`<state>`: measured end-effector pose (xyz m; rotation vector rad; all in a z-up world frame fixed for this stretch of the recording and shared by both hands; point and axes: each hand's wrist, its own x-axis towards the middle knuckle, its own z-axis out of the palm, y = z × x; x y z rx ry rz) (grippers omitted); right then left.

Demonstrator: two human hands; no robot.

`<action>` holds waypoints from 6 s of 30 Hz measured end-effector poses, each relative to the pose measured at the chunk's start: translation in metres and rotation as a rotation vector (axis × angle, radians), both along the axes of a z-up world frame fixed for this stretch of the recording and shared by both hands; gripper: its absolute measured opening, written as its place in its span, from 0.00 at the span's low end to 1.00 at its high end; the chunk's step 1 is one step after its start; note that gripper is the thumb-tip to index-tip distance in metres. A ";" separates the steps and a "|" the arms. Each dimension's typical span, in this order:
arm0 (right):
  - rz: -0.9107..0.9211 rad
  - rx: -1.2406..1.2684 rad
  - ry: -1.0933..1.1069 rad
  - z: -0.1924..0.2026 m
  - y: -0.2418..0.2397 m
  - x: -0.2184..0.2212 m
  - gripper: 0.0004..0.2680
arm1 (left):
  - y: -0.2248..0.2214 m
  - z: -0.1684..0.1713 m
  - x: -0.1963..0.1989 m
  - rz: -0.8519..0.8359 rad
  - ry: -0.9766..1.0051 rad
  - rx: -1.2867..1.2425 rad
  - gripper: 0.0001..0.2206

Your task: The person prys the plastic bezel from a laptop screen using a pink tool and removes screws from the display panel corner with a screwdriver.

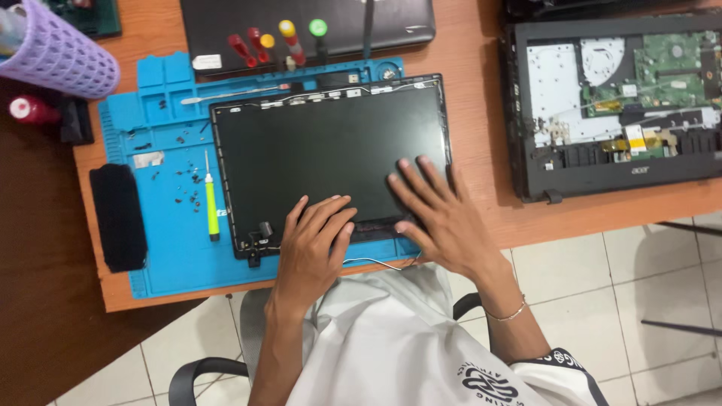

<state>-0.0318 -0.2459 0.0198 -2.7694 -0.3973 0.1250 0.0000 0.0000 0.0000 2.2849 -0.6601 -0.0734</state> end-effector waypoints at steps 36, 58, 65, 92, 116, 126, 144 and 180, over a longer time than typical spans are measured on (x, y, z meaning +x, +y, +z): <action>-0.555 1.071 -0.115 -0.036 -0.016 0.040 0.24 | 0.047 0.004 0.045 0.736 0.085 -0.305 0.17; -0.576 1.022 -0.099 -0.006 0.001 0.061 0.20 | -0.053 -0.013 0.042 0.014 -0.071 0.214 0.28; -0.554 1.015 -0.115 -0.033 -0.014 0.054 0.18 | -0.011 -0.023 0.057 0.093 -0.070 0.331 0.30; -0.310 0.361 -0.200 0.014 0.079 0.104 0.04 | 0.061 0.004 0.099 0.321 -0.186 0.196 0.05; 0.083 0.795 0.112 0.047 0.197 0.213 0.16 | 0.177 0.069 0.184 0.944 -0.289 -0.449 0.15; 0.059 0.800 0.163 0.046 0.212 0.231 0.16 | 0.184 0.050 0.217 0.919 -0.337 -0.515 0.05; -0.081 0.498 -0.038 0.041 0.139 0.178 0.14 | 0.146 0.086 0.148 0.574 -0.491 -0.490 0.04; 0.017 0.387 -0.063 0.003 0.107 0.167 0.19 | 0.078 0.018 0.161 0.276 -0.169 0.187 0.11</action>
